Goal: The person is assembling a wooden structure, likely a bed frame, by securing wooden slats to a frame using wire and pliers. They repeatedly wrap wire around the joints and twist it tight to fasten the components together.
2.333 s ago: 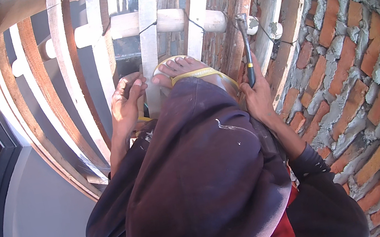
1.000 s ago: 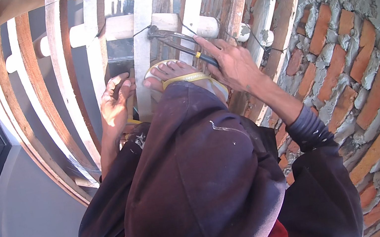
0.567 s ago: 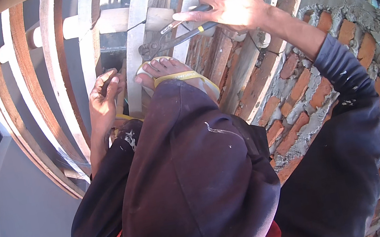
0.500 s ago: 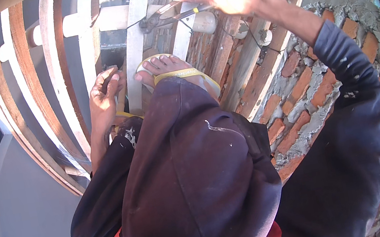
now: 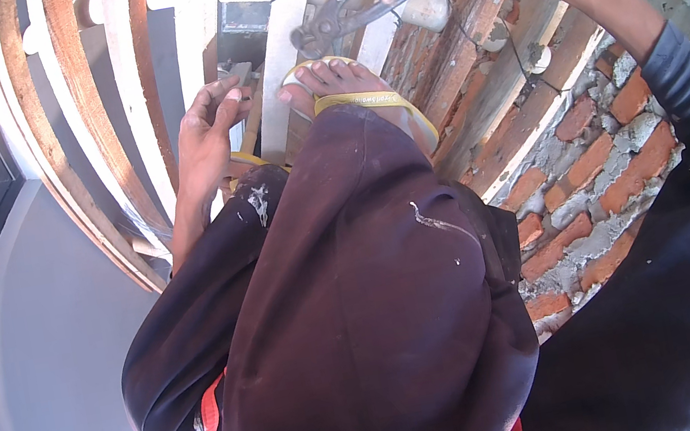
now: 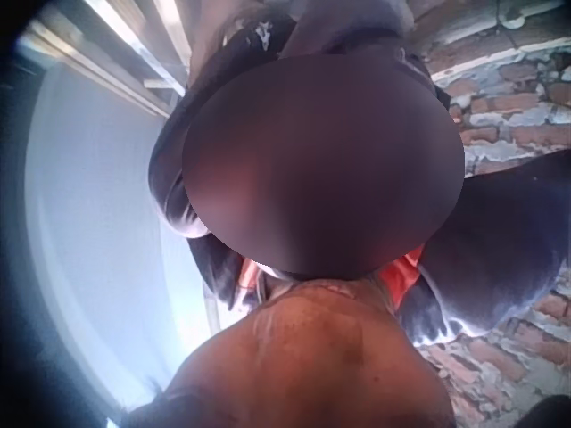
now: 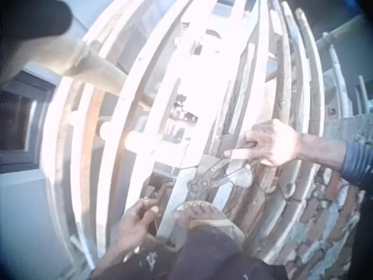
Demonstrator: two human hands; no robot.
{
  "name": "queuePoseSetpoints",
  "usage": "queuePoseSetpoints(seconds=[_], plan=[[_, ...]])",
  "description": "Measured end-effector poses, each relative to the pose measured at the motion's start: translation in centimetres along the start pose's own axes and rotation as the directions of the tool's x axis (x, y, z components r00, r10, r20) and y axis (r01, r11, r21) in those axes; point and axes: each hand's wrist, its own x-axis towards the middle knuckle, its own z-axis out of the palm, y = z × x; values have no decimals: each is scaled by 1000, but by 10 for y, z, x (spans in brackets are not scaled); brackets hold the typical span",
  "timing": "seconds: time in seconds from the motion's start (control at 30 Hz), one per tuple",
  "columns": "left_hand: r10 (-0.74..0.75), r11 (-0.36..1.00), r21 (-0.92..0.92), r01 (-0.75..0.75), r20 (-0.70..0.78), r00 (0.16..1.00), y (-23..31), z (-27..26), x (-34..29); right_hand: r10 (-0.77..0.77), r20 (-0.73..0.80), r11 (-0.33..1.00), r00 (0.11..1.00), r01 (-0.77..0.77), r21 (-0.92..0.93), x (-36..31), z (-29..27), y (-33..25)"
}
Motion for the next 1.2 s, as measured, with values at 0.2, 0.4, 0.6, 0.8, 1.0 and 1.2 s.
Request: queuePoseSetpoints(seconds=[0.2,0.4,0.6,0.8,1.0,1.2], plan=[[3,1000,0,-3,10,1000,-9,6,7,179,314,975,932,-124,-187,1,20,-1],[-23,999,26,22,29,999,-9,4,4,254,316,963,914,-208,-172,-1,25,5],[-18,1000,13,18,17,1000,-7,4,2,238,58,924,970,-207,-322,-20,72,2],[9,1000,-4,-9,-15,1000,-12,-2,-7,63,-74,985,995,-74,-158,-12,48,-1],[12,1000,20,-13,29,1000,-16,3,-2,247,-44,936,968,-250,-247,-28,69,5],[-11,997,-78,11,1,1000,-34,-1,-3,214,-3,975,977,-214,-61,-7,30,-16]])
